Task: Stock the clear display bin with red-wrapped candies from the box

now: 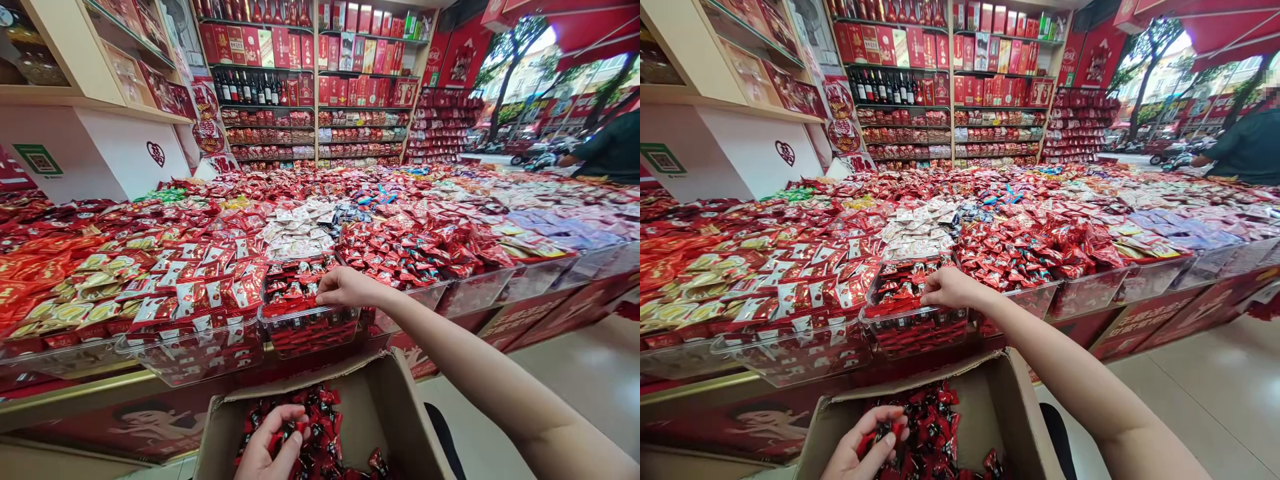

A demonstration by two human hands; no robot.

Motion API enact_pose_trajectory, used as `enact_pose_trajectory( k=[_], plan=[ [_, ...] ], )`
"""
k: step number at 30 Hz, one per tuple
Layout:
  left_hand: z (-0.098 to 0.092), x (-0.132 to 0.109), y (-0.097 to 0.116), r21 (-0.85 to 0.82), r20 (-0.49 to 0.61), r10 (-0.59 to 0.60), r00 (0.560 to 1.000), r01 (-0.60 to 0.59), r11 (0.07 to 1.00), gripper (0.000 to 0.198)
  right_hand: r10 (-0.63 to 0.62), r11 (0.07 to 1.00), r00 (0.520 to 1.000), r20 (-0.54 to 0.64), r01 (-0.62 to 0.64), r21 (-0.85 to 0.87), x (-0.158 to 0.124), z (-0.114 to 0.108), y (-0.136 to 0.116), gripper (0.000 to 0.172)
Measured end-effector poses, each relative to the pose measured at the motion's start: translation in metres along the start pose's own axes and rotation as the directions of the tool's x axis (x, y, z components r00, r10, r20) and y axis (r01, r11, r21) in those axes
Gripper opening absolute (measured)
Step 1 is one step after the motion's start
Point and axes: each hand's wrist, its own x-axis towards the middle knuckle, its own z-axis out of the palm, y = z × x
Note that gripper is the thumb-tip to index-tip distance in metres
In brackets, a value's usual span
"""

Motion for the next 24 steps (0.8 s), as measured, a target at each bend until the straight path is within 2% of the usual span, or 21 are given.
enact_pose_trajectory(
  k=[3, 8, 9, 11, 13, 14, 15, 18, 20, 24],
  plan=[
    [0.003, 0.001, 0.004, -0.16, -0.079, -0.017, 0.997, 0.004, 0.987, 0.034, 0.003, 1.0, 1.0, 0.021, -0.003, -0.01, 0.0, 0.0, -0.001, 0.017],
    [0.011, 0.001, 0.019, -0.255, -0.162, -0.038, 0.986, -0.005, 0.967, 0.046, 0.025, 0.998, 0.997, 0.069, -0.021, -0.065, 0.003, -0.003, -0.003, 0.015],
    [0.011, 0.001, 0.022, -0.278, -0.158, -0.049, 0.986, 0.004, 0.961, 0.046, 0.007, 0.995, 0.999, 0.039, -0.003, -0.095, 0.001, -0.004, -0.004, 0.014],
    [0.012, -0.001, 0.029, -0.317, -0.135, -0.059, 0.989, 0.013, 0.948, 0.043, -0.078, 0.985, 0.99, -0.121, 0.058, -0.161, -0.007, -0.003, -0.01, 0.013],
    [0.012, -0.003, 0.037, -0.335, -0.12, -0.05, 0.991, 0.006, 0.942, 0.04, -0.168, 0.98, 0.937, -0.305, 0.124, -0.158, -0.02, 0.005, -0.019, 0.012],
    [0.012, -0.003, 0.042, -0.334, -0.116, -0.045, 0.992, 0.004, 0.943, 0.039, -0.185, 0.982, 0.921, -0.344, 0.157, -0.107, -0.029, 0.012, -0.024, 0.013],
    [0.012, -0.003, 0.046, -0.325, -0.104, -0.043, 0.994, 0.007, 0.946, 0.04, -0.178, 0.983, 0.929, -0.324, 0.182, -0.019, -0.038, 0.021, -0.029, 0.014],
    [0.013, -0.002, 0.055, -0.308, -0.048, -0.015, 0.999, -0.001, 0.951, 0.038, -0.131, 0.94, 0.989, -0.074, 0.147, 0.308, -0.063, 0.056, -0.036, 0.022],
    [0.014, 0.0, 0.059, -0.318, -0.004, 0.012, 1.0, -0.013, 0.948, 0.032, -0.074, 0.883, 0.997, 0.012, 0.06, 0.465, -0.073, 0.077, -0.035, 0.025],
    [0.018, 0.001, 0.058, -0.33, -0.003, 0.002, 1.0, -0.002, 0.944, 0.025, 0.086, 0.737, 0.995, -0.046, -0.033, 0.675, -0.081, 0.101, -0.027, 0.028]
  ],
)
